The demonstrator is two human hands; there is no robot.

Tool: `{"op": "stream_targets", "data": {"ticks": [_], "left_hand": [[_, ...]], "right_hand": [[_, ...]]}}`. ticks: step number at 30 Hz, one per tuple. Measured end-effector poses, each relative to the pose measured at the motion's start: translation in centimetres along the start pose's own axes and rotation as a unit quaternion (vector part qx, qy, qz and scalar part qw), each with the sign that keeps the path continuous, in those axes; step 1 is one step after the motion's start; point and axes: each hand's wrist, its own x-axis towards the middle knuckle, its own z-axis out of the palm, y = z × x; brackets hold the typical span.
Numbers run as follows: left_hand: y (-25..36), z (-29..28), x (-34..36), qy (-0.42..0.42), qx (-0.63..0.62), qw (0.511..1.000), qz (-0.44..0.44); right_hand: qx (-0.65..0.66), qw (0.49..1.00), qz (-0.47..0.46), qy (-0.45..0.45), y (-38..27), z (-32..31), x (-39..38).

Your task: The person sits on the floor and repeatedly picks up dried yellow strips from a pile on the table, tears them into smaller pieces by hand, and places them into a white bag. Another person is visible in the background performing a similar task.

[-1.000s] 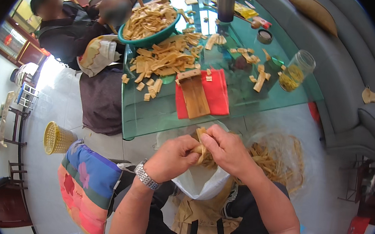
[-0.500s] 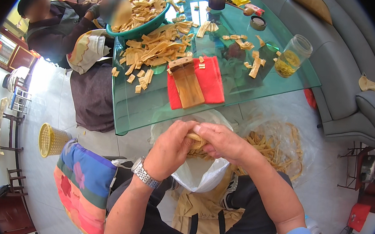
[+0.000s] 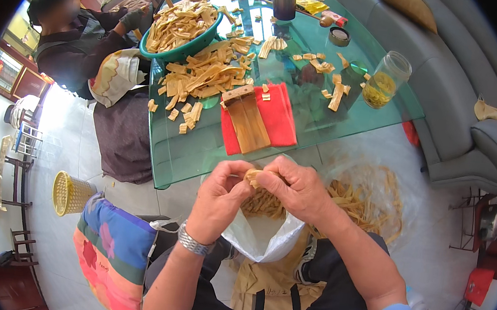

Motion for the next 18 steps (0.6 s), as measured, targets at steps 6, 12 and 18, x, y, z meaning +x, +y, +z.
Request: {"op": "stream_targets", "data": {"ticks": [6,12,18], "left_hand": [[-0.6,0.8,-1.0,0.0,0.125,0.99,0.068],[0.1,0.8,-0.9,0.012,0.102,0.994,0.04],[0.0,-0.5,-0.8,0.085,0.037,0.995,0.029]], "right_hand": [[-0.065,0.998,-0.004,0.025,-0.6,0.4,0.0],[-0.074,0.997,-0.001,0.006,-0.4,0.9,-0.6],[0.013,0.99,0.143,-0.017,-1.0,-0.9,0.6]]}}
